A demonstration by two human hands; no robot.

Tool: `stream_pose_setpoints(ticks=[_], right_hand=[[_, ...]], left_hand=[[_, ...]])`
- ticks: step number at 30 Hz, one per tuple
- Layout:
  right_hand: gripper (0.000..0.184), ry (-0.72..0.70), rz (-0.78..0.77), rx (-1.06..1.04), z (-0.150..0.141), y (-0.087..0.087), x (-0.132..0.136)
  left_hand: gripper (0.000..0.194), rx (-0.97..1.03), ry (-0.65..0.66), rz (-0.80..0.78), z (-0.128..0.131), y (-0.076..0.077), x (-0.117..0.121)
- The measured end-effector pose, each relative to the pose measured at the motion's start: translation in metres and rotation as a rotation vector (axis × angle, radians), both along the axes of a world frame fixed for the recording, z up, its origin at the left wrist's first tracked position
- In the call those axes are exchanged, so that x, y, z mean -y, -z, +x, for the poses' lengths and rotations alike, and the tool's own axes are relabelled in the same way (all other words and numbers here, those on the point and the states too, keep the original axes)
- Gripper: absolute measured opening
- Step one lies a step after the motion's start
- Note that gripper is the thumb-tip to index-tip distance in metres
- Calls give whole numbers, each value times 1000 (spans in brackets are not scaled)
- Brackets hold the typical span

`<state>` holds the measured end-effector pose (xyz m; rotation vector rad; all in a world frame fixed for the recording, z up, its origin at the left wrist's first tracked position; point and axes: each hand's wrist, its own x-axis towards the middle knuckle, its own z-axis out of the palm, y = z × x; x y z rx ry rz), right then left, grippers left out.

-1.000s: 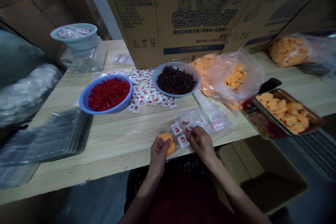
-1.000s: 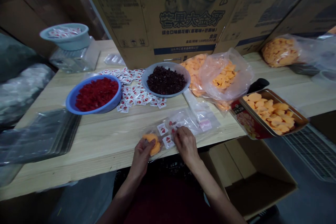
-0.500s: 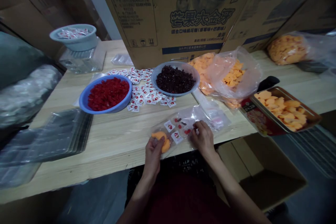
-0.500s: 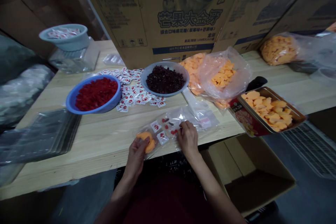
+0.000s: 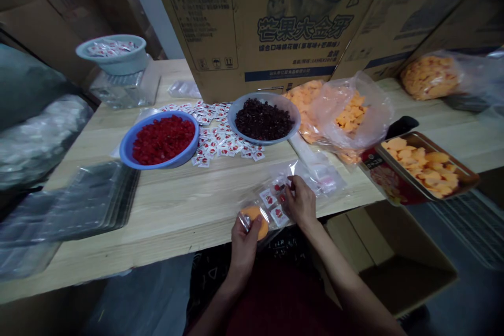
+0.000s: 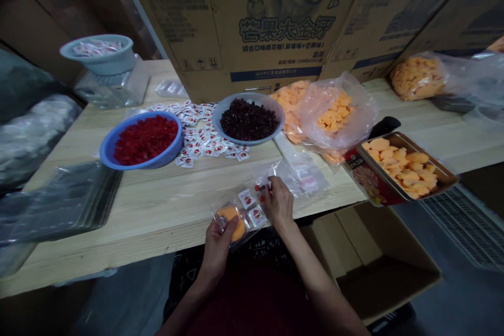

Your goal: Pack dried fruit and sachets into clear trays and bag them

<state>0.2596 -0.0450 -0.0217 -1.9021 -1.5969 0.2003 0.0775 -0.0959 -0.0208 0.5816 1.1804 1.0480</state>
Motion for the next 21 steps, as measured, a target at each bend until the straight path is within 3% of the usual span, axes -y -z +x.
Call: stream_pose_setpoints(ticks=[5, 14, 16, 21], right_hand=[[16, -113, -8, 47, -9, -4, -14], [19, -273, -43, -70, -48, -11, 14], [19, -259, -65, -103, -44, -11, 16], [16, -226, -80, -204, -26, -16, 13]], left_hand=[[41, -2, 23, 23, 5, 6, -3], [35, -86, 101, 192, 35, 5, -20], [38, -57, 198, 203, 34, -1, -25], [39, 62, 623, 173, 0, -21, -38]])
